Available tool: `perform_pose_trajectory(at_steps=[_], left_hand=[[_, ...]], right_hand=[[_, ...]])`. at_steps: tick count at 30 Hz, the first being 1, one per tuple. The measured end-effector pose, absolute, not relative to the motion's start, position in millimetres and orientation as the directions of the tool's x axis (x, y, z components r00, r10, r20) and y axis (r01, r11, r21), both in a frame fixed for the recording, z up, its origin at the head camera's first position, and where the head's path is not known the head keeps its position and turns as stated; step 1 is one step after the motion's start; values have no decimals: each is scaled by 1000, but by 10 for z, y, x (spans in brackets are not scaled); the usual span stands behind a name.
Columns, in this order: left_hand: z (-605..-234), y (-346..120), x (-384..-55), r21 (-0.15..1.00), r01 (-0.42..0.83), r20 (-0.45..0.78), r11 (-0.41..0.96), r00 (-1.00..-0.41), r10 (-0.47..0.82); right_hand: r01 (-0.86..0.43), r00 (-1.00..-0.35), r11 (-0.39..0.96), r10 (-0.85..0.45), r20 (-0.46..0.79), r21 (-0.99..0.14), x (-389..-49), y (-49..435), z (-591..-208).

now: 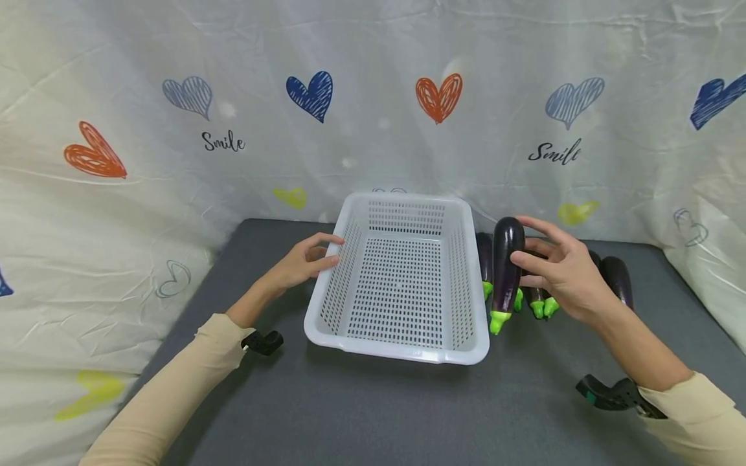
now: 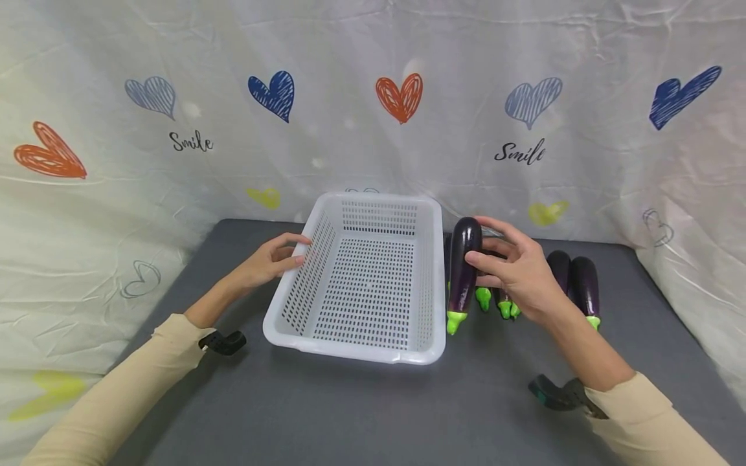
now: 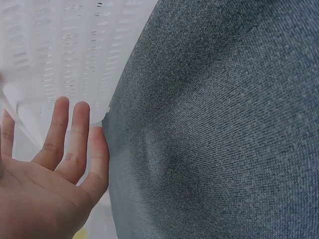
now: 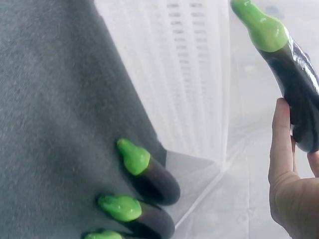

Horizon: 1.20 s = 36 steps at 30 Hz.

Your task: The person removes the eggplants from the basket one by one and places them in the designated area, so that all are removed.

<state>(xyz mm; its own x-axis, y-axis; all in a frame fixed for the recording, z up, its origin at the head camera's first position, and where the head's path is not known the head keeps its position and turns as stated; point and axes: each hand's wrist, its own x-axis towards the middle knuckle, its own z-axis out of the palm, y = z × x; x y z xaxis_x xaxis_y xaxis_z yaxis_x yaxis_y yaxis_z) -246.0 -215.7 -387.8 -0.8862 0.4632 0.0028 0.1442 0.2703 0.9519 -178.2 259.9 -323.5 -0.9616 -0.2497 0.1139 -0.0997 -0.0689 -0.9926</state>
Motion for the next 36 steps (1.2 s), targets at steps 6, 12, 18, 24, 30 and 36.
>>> perform_pose_trajectory(at_steps=[6, 12, 18, 24, 30, 36], left_hand=[[-3874, -2155, -2455, 958, 137, 1, 253, -880, 475], [-3866, -2154, -2458, 960, 135, 3, 244, -879, 477], [-3870, -2159, -2454, 960, 136, 2, 246, -880, 476], [-3870, -2161, -2451, 959, 133, -2, 251, -881, 474], [-3859, -2158, -2446, 957, 132, -6, 259, -881, 473], [-3858, -2155, -2449, 957, 129, -9, 258, -881, 473]], right_hand=[[-116, -959, -99, -248, 137, -988, -1755, 2737, -3220], [-188, -935, -96, -289, 208, -978, -1736, 2881, -3294], [-186, -952, -90, -231, 202, -978, -1703, 2998, -3402], [-173, -957, -78, -221, 187, -982, -1675, 3130, -3488], [-182, -955, -32, -231, 184, -983, -1662, 3257, -3535], [-199, -969, 113, -175, 177, -973, -1670, 3365, -3564]])
